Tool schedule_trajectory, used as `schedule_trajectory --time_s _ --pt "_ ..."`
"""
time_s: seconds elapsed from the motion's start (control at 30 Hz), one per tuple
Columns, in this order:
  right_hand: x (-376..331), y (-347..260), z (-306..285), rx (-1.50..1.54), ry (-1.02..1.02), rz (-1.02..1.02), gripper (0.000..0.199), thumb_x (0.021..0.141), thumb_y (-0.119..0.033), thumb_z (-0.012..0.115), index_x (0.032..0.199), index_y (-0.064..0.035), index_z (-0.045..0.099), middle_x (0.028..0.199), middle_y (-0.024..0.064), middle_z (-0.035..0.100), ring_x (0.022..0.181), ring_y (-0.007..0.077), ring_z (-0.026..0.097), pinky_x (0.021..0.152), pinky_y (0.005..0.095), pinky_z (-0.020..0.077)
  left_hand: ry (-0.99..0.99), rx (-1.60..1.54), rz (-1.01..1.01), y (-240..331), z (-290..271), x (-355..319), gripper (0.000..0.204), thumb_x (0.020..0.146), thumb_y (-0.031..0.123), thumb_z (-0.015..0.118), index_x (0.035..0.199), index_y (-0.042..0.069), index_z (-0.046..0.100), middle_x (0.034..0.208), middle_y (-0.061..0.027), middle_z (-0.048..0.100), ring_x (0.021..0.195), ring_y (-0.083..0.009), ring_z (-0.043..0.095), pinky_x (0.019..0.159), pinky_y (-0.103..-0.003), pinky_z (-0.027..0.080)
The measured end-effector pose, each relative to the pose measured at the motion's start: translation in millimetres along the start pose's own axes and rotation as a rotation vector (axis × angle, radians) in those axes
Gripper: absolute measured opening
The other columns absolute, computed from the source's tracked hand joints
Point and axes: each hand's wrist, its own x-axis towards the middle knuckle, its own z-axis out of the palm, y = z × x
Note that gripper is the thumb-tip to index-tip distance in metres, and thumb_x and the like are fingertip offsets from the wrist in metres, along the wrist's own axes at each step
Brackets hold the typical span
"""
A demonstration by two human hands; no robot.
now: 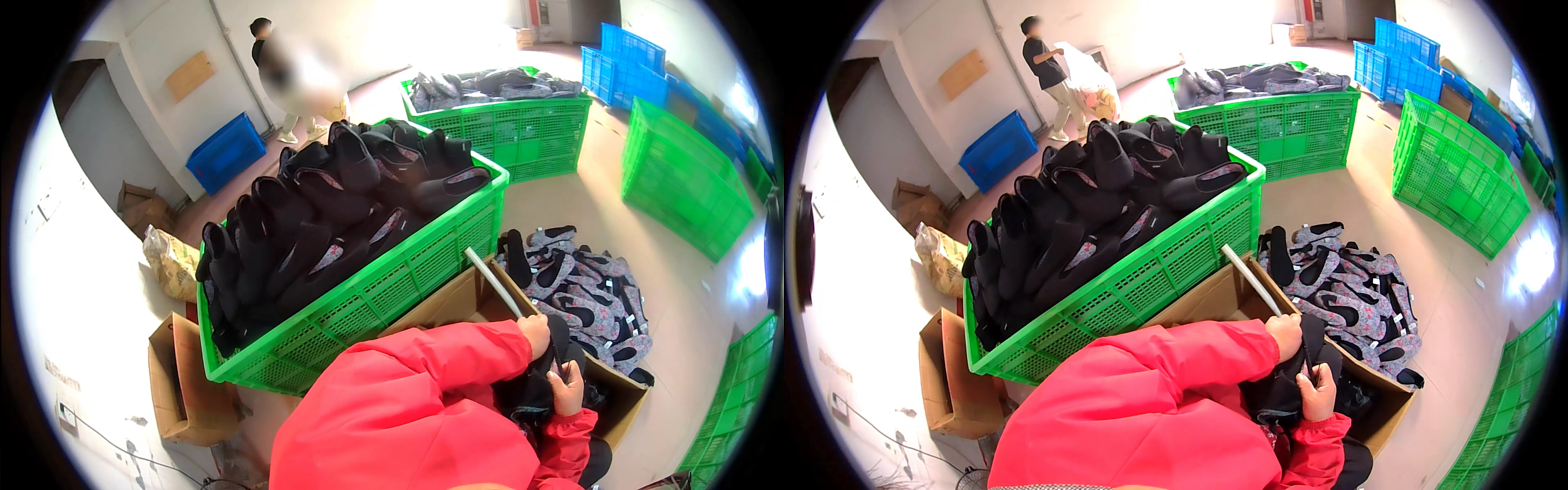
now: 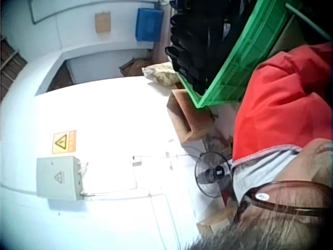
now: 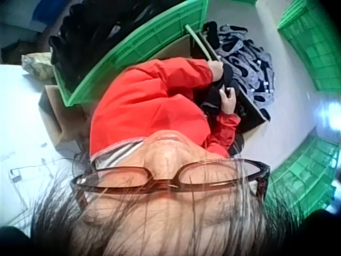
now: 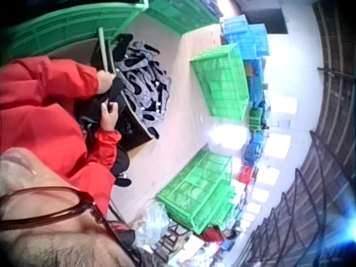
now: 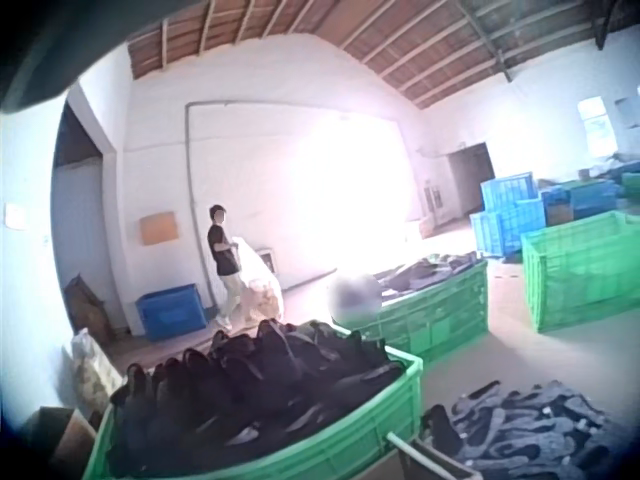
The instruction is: The person sits on the floor and sews the sole onto slipper uppers using a needle and thread. They repeatedly pick up a slipper from a cardboard box, stitch the sole to the upper, and place the finished slipper into a green crate.
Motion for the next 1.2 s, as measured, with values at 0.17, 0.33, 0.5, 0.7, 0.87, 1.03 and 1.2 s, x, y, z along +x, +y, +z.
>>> schedule_trajectory --time_s 0.17,0.33,0.5,0.7,0.87,1.03,1.2 --pt "1.9 3.0 0.9 0.031 -0.002 -0.011 0.021 0.084 -0.005 0.067 0.083 -0.0062 0.045 0.077 -0.0035 0.041 0.073 0.0066 0.040 0.066 0.0221 0.0358 -0.013 0.006 0.010 -1.2 -2.1 0.9 0.021 0.085 0.015 0.056 0.096 0.003 0.068 0.097 -0.0102 0.063 0.088 -0.0250 0.066 0.072 -0.038 0.053" --pt "2.2 4.7 1.3 0.018 0.003 -0.013 0.022 0.084 -0.005 0.067 0.083 -0.0061 0.045 0.076 -0.0033 0.041 0.073 0.0064 0.040 0.066 0.0221 0.0355 0.020 0.006 -0.024 0.1 2.5 1.0 0.019 0.085 0.016 0.057 0.089 0.005 0.072 0.099 -0.0111 0.064 0.090 -0.0258 0.066 0.073 -0.039 0.053" --pt "1.5 2.4 1.0 0.015 0.016 -0.022 0.023 0.084 -0.005 0.067 0.082 -0.0065 0.044 0.075 -0.0036 0.040 0.071 0.0061 0.039 0.063 0.0225 0.0346 -0.055 -0.033 0.033 -2.4 -7.3 0.8 0.024 0.086 0.016 0.055 0.100 0.001 0.068 0.099 -0.0118 0.062 0.090 -0.0258 0.066 0.072 -0.039 0.053" --pt "0.4 -2.2 3.2 0.019 0.013 -0.006 0.021 0.084 -0.007 0.066 0.082 -0.0070 0.045 0.076 -0.0030 0.044 0.072 0.0064 0.041 0.066 0.0225 0.0364 -0.038 -0.016 0.037 -5.0 -0.6 0.8 0.024 0.085 0.016 0.056 0.100 0.001 0.068 0.099 -0.0120 0.062 0.090 -0.0258 0.066 0.072 -0.038 0.054" --pt "0.6 2.9 0.2 0.002 0.013 0.008 0.021 0.084 -0.007 0.066 0.081 -0.0071 0.045 0.076 -0.0026 0.045 0.073 0.0063 0.043 0.067 0.0227 0.0376 -0.016 -0.021 0.047 -4.5 0.5 0.9 0.023 0.085 0.015 0.056 0.098 0.001 0.068 0.098 -0.0119 0.062 0.089 -0.0257 0.067 0.071 -0.038 0.054" --pt "-0.7 -8.3 3.5 0.049 0.010 0.036 0.021 0.084 -0.007 0.066 0.081 -0.0070 0.045 0.075 -0.0030 0.045 0.072 0.0060 0.043 0.065 0.0227 0.0374 -0.062 0.018 0.092 -6.2 -8.4 -0.1 0.023 0.085 0.015 0.056 0.098 0.001 0.068 0.098 -0.0121 0.061 0.088 -0.0259 0.067 0.072 -0.038 0.054" --pt "0.2 -1.8 2.6 0.033 0.025 0.013 0.020 0.084 -0.007 0.065 0.081 -0.0068 0.045 0.075 -0.0032 0.045 0.071 0.0057 0.042 0.065 0.0225 0.0374 -0.046 0.017 0.104 -6.6 -3.5 1.2 0.023 0.085 0.014 0.056 0.099 0.000 0.068 0.101 -0.0140 0.062 0.087 -0.0267 0.068 0.071 -0.039 0.055"
